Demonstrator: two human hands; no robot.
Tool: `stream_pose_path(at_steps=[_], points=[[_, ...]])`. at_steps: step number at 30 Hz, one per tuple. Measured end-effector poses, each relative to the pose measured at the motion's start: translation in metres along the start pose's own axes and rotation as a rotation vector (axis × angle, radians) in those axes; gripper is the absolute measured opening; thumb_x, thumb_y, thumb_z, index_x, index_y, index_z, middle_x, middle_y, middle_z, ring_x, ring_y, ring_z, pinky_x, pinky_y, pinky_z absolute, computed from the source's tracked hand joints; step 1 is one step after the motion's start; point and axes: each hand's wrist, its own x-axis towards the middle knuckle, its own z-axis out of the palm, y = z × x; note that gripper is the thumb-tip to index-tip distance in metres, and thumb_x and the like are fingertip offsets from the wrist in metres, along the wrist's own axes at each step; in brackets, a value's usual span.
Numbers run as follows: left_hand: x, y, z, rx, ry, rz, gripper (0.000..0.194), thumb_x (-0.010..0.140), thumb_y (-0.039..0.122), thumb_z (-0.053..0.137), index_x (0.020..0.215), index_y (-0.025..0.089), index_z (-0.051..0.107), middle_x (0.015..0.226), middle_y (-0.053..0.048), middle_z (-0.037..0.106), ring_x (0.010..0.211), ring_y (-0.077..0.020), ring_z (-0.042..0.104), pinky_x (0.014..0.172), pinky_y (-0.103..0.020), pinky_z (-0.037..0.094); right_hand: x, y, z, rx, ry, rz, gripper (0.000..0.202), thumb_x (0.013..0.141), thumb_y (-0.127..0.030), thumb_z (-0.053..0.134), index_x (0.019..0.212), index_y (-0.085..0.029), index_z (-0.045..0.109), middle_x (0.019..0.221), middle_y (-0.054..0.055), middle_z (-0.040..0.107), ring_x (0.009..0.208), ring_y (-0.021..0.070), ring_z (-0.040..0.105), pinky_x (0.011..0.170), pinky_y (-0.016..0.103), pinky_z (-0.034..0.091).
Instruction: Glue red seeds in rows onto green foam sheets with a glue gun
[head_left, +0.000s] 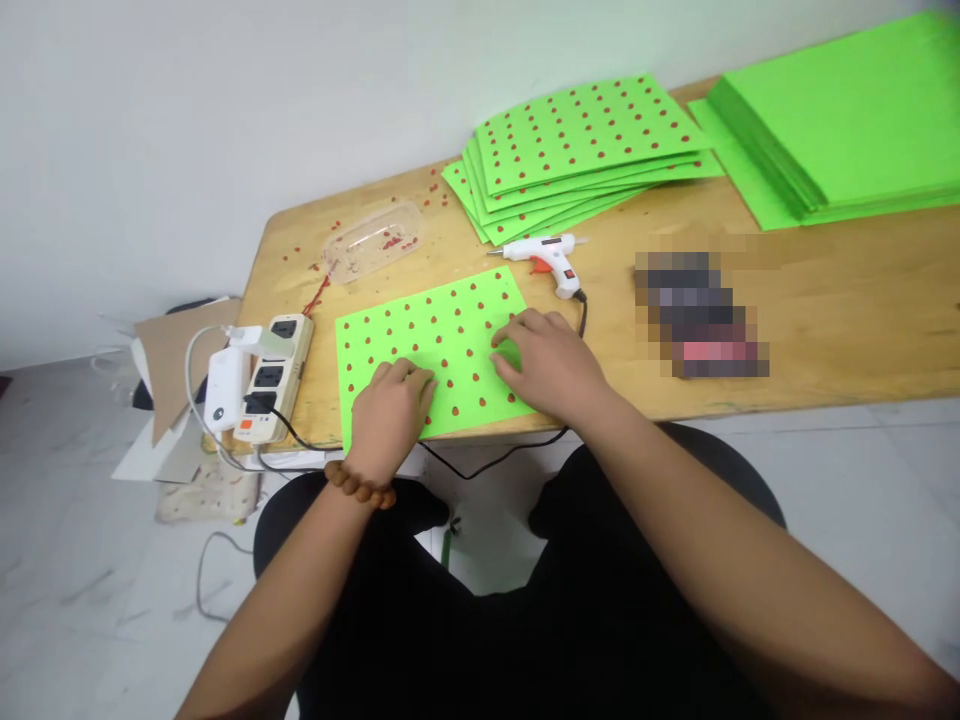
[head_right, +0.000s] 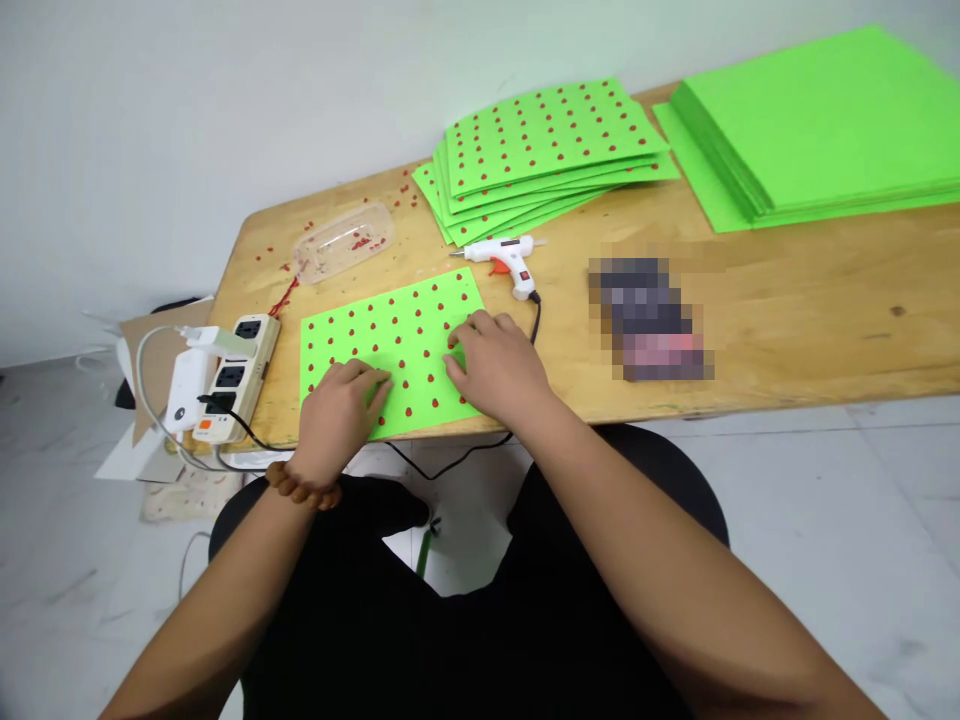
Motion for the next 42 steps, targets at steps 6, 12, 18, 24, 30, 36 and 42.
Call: stream_pose_path(at_steps=[6,12,18,24,30,36,42], points=[[-0.011,0.018,-0.013,-0.117,0.003,0.059,0.013,0.106,0.019,0.067,0.095,0.022,0.073,0.099,-0.006,0.076,0.096,-0.0246,0.071,0.073,-0.035,0.051,0.002,-0.001,-0.002,0.006,-0.023,0.016,0.033,0.105,-0.037,0.063,0.125,-0.018,0.08,0.129,0.017,0.074,0.117,0.0393,0.062,0.107,0.054,0.053],[-0.021,0.02,-0.032,-0.39,-0.171,0.027,0.022,0.099,0.012,0.063,0.116,0.026,0.062,0.109,0.001,0.077,0.087,-0.0187,0.074,0.076,-0.031,0.052,0.003,-0.004,-0.006,-0.019,-0.064,0.031,0.035,0.107,-0.037,0.061,0.129,-0.016,0.08,0.132,0.016,0.073,0.121,0.0389,0.062,0.109,0.052,0.052],[0.037,-0.003,-0.013,-0.302,-0.122,-0.199,0.032,0.108,0.018,0.058,0.139,0.023,0.067,0.114,-0.005,0.083,0.102,-0.0261,0.079,0.087,-0.037,0.057,0.003,-0.006,-0.008,-0.022,-0.075,0.039,0.036,0.107,-0.036,0.061,0.13,-0.016,0.08,0.132,0.016,0.073,0.122,0.0371,0.061,0.111,0.05,0.05],[0.069,-0.003,-0.001,-0.118,-0.154,-0.118,0.032,0.113,0.028,0.061,0.141,0.021,0.076,0.133,-0.01,0.076,0.11,-0.0292,0.077,0.086,-0.038,0.057,0.004,-0.006,-0.007,-0.019,-0.075,0.04,0.035,0.108,-0.037,0.06,0.13,-0.017,0.08,0.132,0.015,0.073,0.121,0.0369,0.062,0.111,0.049,0.049],[0.08,0.008,-0.005,-0.05,-0.172,-0.128,0.02,0.112,0.027,0.06,0.11,0.019,0.079,0.118,-0.011,0.077,0.102,-0.0295,0.074,0.078,-0.038,0.053,0.005,-0.006,-0.008,-0.005,-0.081,0.052,0.035,0.108,-0.036,0.061,0.13,-0.018,0.08,0.132,0.014,0.073,0.123,0.0367,0.061,0.112,0.048,0.048],[0.09,-0.002,0.004,-0.155,-0.1,-0.126,0.01,0.107,0.021,0.06,0.099,0.019,0.067,0.11,-0.013,0.075,0.093,-0.0282,0.072,0.078,-0.039,0.052,0.005,-0.005,-0.007,0.0,-0.065,0.046,0.034,0.108,-0.035,0.061,0.13,-0.017,0.08,0.131,0.014,0.073,0.123,0.0371,0.062,0.112,0.05,0.049],[0.076,-0.03,0.016,-0.818,0.146,-0.237,0.008,0.101,0.024,0.062,0.095,0.023,0.058,0.111,-0.008,0.077,0.104,-0.0223,0.075,0.09,-0.036,0.058,0.006,-0.007,-0.01,0.008,-0.109,0.056,0.035,0.108,-0.035,0.061,0.132,-0.017,0.079,0.133,0.015,0.073,0.124,0.0371,0.061,0.111,0.05,0.05]])
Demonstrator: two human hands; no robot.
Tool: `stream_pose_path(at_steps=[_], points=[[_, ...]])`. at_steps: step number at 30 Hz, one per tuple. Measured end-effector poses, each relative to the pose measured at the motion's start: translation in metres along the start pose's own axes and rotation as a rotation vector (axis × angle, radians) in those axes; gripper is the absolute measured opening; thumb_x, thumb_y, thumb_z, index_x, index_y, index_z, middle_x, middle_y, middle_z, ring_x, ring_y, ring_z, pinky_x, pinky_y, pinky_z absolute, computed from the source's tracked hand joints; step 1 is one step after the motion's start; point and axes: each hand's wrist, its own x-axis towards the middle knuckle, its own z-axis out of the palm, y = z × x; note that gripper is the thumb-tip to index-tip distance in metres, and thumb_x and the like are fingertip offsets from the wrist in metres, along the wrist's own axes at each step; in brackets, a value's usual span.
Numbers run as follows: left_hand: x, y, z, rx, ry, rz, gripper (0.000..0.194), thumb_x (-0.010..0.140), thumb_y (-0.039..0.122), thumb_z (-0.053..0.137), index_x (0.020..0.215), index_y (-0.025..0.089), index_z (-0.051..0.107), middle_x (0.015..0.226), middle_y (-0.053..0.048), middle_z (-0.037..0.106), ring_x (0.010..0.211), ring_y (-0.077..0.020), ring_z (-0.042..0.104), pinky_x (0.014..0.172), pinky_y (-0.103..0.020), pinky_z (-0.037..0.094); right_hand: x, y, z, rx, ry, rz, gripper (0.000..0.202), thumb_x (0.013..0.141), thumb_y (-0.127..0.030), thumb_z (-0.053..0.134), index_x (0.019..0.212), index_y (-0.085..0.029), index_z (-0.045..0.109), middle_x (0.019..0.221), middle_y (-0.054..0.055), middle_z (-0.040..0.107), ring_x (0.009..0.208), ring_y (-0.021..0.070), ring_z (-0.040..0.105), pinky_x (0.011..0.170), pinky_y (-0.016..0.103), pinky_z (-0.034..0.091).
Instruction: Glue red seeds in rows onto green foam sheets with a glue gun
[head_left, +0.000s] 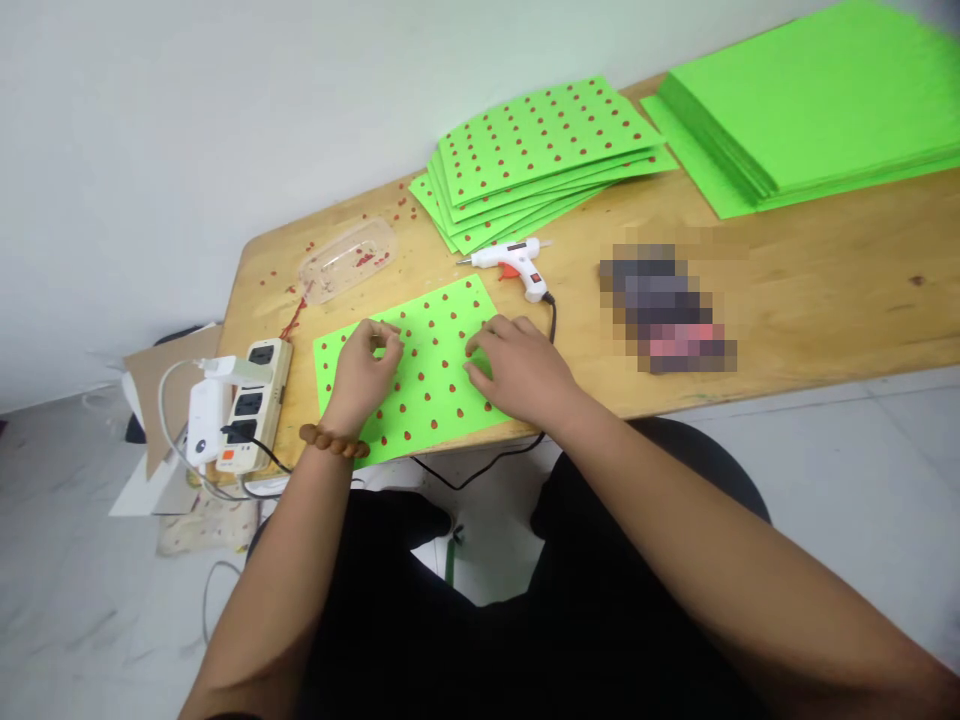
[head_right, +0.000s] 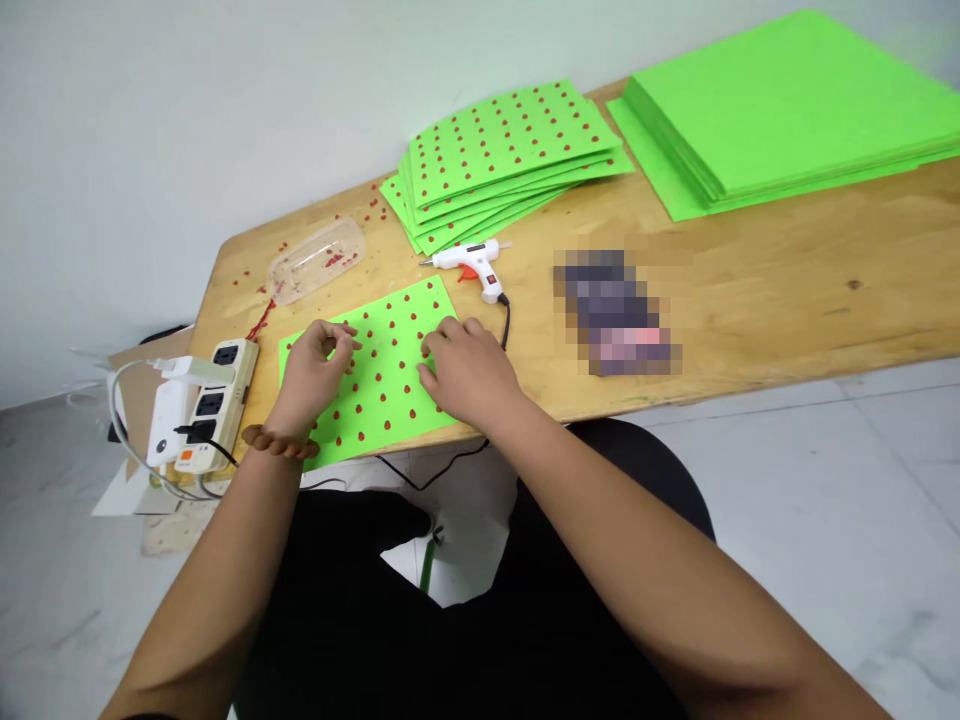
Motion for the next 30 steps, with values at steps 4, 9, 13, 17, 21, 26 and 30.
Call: stream_pose_path(at_steps=[4,9,13,17,21,26,30], points=[[-0.003,-0.003,-0.001,0.069,0.003,-0.03,0.01,0.095,0.022,0.072,0.094,0.022,0.062,0.103,-0.006,0.079,0.096,-0.022,0.077,0.083,-0.035,0.059,0.001,0.0,0.0,0.005,0.004,-0.001,0.034,0.108,-0.035,0.061,0.131,-0.017,0.079,0.133,0.015,0.073,0.124,0.0368,0.061,0.111,0.049,0.049],[0.005,0.008,0.005,0.488,-0.147,0.102,0.015,0.103,0.024,0.07,0.115,0.021,0.079,0.111,-0.008,0.08,0.098,-0.0267,0.075,0.092,-0.043,0.058,0.002,0.001,0.001,-0.002,0.009,0.001,0.035,0.108,-0.036,0.059,0.131,-0.017,0.079,0.132,0.014,0.072,0.122,0.0368,0.06,0.11,0.049,0.048],[0.011,0.029,0.014,0.79,-0.242,0.115,0.022,0.11,0.027,0.061,0.102,0.02,0.08,0.116,-0.013,0.078,0.111,-0.0334,0.072,0.08,-0.042,0.055,0.001,0.002,0.002,0.0,0.019,-0.005,0.035,0.107,-0.036,0.059,0.13,-0.018,0.079,0.132,0.014,0.072,0.121,0.0364,0.06,0.108,0.048,0.048],[0.009,0.045,0.018,0.87,-0.221,0.122,0.016,0.108,0.023,0.06,0.101,0.019,0.074,0.116,-0.014,0.077,0.104,-0.0319,0.072,0.074,-0.04,0.051,0.001,0.002,0.002,0.013,0.034,-0.01,0.034,0.107,-0.036,0.059,0.128,-0.018,0.079,0.131,0.014,0.073,0.122,0.0364,0.06,0.111,0.049,0.049],[-0.01,0.04,-0.003,0.627,-0.079,0.103,0.003,0.099,0.021,0.067,0.096,0.022,0.067,0.106,-0.008,0.076,0.092,-0.0254,0.071,0.079,-0.037,0.052,-0.001,0.002,-0.001,0.027,0.006,-0.024,0.036,0.108,-0.035,0.058,0.131,-0.017,0.078,0.132,0.015,0.071,0.126,0.0357,0.06,0.112,0.048,0.05],[-0.038,-0.007,-0.065,0.51,0.106,-0.067,0.002,0.09,0.023,0.069,0.092,0.023,0.067,0.096,-0.006,0.076,0.092,-0.0258,0.073,0.092,-0.038,0.056,-0.005,0.004,-0.002,0.003,-0.011,-0.072,0.038,0.107,-0.035,0.06,0.135,-0.017,0.077,0.139,0.016,0.069,0.13,0.036,0.06,0.114,0.05,0.05],[-0.053,-0.038,-0.098,0.612,0.257,-0.302,0.011,0.093,0.028,0.066,0.1,0.021,0.069,0.097,-0.008,0.077,0.09,-0.0288,0.073,0.088,-0.041,0.057,-0.007,0.003,-0.001,-0.006,-0.002,-0.052,0.04,0.107,-0.036,0.06,0.137,-0.016,0.077,0.139,0.017,0.07,0.131,0.0367,0.061,0.115,0.051,0.051]])
